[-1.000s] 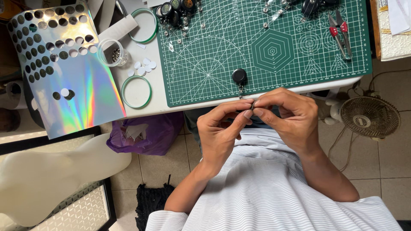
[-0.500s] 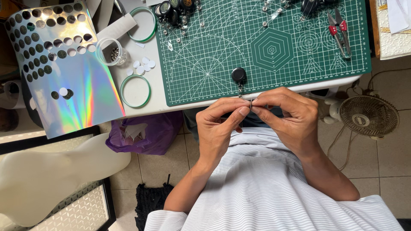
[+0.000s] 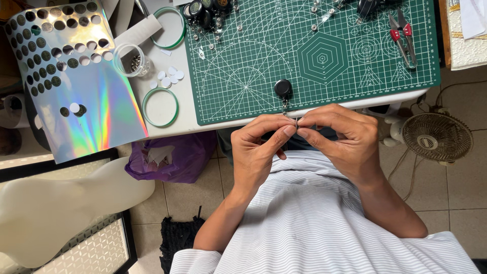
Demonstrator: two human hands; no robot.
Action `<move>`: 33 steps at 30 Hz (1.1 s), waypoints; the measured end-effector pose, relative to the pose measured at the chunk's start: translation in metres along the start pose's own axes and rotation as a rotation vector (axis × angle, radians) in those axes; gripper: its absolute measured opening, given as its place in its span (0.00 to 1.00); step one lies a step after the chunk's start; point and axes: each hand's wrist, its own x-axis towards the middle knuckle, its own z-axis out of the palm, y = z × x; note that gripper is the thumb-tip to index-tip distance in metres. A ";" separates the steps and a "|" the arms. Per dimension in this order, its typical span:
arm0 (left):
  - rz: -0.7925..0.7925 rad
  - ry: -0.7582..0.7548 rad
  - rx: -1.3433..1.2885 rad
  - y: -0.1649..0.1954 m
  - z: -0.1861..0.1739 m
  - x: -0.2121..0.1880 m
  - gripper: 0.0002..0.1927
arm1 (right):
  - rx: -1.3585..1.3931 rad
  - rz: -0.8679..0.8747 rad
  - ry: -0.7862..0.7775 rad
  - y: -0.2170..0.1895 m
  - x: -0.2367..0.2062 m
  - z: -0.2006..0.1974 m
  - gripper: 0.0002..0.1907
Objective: The person assembles small keychains by hand on a green cutting mat. They pick up black circular blanks, attach metal rings and small components, and place the finished keychains on the mat. The process is repeated with multiple units.
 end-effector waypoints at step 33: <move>0.000 -0.018 0.033 0.001 0.002 -0.003 0.06 | 0.043 0.010 0.000 0.006 -0.004 -0.001 0.06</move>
